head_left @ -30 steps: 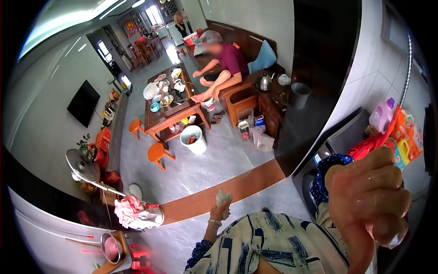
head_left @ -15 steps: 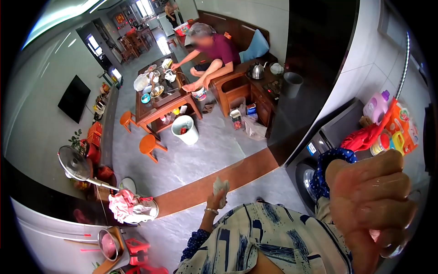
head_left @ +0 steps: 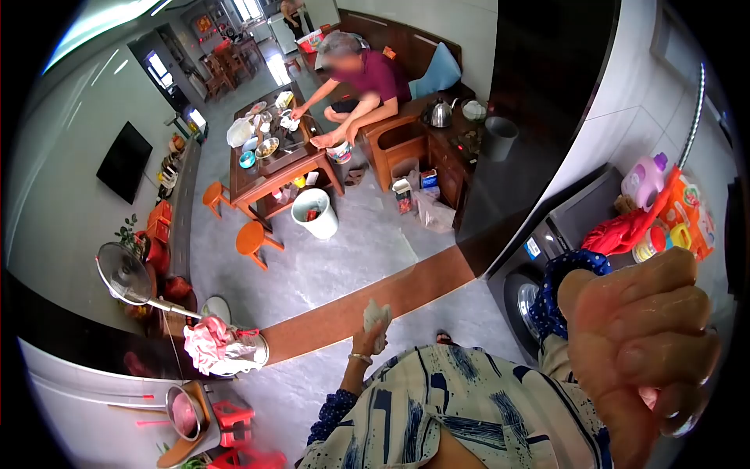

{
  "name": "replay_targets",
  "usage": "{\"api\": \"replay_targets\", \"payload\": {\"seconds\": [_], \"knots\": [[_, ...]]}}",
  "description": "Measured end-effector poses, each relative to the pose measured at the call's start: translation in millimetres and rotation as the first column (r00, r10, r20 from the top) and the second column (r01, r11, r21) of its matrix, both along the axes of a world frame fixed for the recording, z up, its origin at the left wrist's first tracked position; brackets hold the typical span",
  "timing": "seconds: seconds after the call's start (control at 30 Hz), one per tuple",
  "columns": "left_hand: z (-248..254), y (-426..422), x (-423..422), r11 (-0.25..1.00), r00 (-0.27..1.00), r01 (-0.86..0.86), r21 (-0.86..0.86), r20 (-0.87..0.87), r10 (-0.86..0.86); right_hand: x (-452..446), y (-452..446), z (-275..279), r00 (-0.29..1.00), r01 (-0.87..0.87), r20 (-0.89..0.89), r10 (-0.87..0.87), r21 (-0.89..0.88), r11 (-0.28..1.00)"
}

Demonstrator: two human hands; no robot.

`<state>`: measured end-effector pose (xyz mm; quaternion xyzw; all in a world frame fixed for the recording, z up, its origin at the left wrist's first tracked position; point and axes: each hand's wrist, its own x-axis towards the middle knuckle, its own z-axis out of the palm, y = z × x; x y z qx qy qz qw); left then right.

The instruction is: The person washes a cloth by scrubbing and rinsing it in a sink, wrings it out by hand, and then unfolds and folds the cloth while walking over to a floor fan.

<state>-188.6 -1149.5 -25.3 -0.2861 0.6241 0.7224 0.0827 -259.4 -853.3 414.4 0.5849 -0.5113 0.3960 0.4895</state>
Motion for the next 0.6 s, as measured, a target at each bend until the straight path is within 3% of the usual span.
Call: {"api": "replay_targets", "payload": {"seconds": [0.6], "knots": [[9,-7,-13,0.999,0.999,-0.033,0.023,0.008,0.033,1,-9,-2,1.000,-0.021,-0.011,0.021,-0.014,1.000]]}}
